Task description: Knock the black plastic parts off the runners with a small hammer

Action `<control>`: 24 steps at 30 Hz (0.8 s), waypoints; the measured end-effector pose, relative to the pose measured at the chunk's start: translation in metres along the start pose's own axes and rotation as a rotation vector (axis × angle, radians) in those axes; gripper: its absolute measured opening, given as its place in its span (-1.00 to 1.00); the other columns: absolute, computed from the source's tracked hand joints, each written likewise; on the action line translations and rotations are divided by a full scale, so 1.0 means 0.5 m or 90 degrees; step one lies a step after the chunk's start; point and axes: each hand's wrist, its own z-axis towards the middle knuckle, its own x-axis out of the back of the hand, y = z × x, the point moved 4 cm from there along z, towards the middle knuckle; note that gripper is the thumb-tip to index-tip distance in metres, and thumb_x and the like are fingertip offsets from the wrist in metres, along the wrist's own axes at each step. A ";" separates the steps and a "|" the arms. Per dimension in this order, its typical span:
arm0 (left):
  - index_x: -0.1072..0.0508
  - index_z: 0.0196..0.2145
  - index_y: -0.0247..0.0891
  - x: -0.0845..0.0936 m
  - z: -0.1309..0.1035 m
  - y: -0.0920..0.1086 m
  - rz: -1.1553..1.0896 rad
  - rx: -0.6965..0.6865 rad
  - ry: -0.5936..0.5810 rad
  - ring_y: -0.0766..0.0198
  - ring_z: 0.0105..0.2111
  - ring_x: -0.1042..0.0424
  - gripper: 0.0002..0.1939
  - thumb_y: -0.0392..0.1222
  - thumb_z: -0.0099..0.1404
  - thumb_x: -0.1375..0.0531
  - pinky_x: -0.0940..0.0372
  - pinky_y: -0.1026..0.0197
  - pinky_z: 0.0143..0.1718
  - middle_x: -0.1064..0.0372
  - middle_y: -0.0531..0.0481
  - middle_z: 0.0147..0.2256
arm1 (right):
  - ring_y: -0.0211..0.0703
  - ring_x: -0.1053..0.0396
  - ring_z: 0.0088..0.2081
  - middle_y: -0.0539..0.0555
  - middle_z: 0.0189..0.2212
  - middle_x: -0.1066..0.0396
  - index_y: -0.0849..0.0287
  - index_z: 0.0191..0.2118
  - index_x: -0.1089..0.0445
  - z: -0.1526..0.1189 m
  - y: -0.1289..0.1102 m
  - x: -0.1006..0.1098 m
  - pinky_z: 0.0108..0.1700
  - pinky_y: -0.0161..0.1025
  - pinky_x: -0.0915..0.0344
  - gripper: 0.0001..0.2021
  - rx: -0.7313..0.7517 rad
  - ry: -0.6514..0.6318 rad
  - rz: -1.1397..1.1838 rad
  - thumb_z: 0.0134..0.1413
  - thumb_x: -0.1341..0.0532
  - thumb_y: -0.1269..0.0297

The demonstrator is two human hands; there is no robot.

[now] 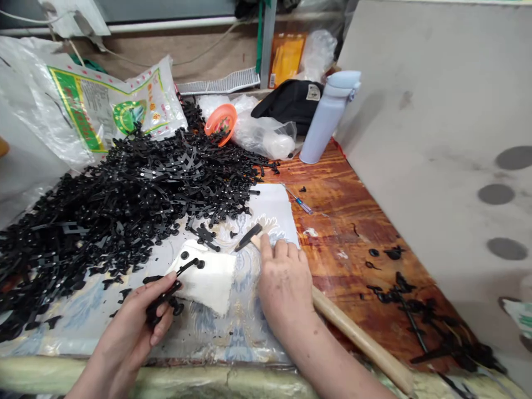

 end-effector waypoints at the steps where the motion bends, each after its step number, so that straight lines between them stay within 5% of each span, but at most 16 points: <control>1: -0.22 -0.73 -0.26 0.000 0.001 0.000 0.004 0.000 0.002 0.47 -0.92 -0.03 -0.59 -0.11 -0.20 -0.42 0.17 0.44 -0.91 -0.09 0.20 -0.86 | 0.19 -0.32 -0.21 0.31 -0.25 -0.36 0.37 0.10 -0.30 0.002 -0.011 0.009 -0.21 0.03 -0.25 -0.59 0.014 0.014 0.037 0.09 -0.12 0.49; 7: -0.26 -0.72 -0.28 -0.001 0.003 0.002 0.023 -0.004 -0.011 0.48 -0.91 -0.03 -0.59 -0.06 -0.18 -0.42 0.16 0.44 -0.91 -0.07 0.20 -0.86 | -0.11 -0.31 -0.21 0.05 -0.33 -0.39 0.18 -0.30 -0.43 0.025 -0.119 0.023 -0.11 -0.18 -0.24 -0.86 0.125 -0.010 0.563 -0.05 -0.30 0.47; 13: -0.25 -0.72 -0.27 -0.002 0.001 0.006 0.020 0.014 -0.002 0.49 -0.90 -0.04 -0.56 -0.04 -0.24 -0.44 0.15 0.45 -0.91 -0.08 0.20 -0.85 | -0.18 -0.30 -0.34 -0.02 -0.47 -0.36 0.17 -0.45 -0.42 0.043 -0.147 -0.008 -0.16 -0.20 -0.21 -0.88 0.082 -0.007 0.584 -0.12 -0.32 0.52; 24: -0.33 -0.66 -0.30 -0.005 -0.002 0.005 0.032 0.002 0.011 0.49 -0.91 -0.05 -0.61 -0.04 -0.22 -0.44 0.13 0.46 -0.91 -0.08 0.23 -0.86 | -0.20 -0.29 -0.35 -0.02 -0.48 -0.34 0.18 -0.44 -0.42 0.040 -0.144 -0.004 -0.14 -0.20 -0.19 -0.89 0.082 0.002 0.564 -0.12 -0.23 0.52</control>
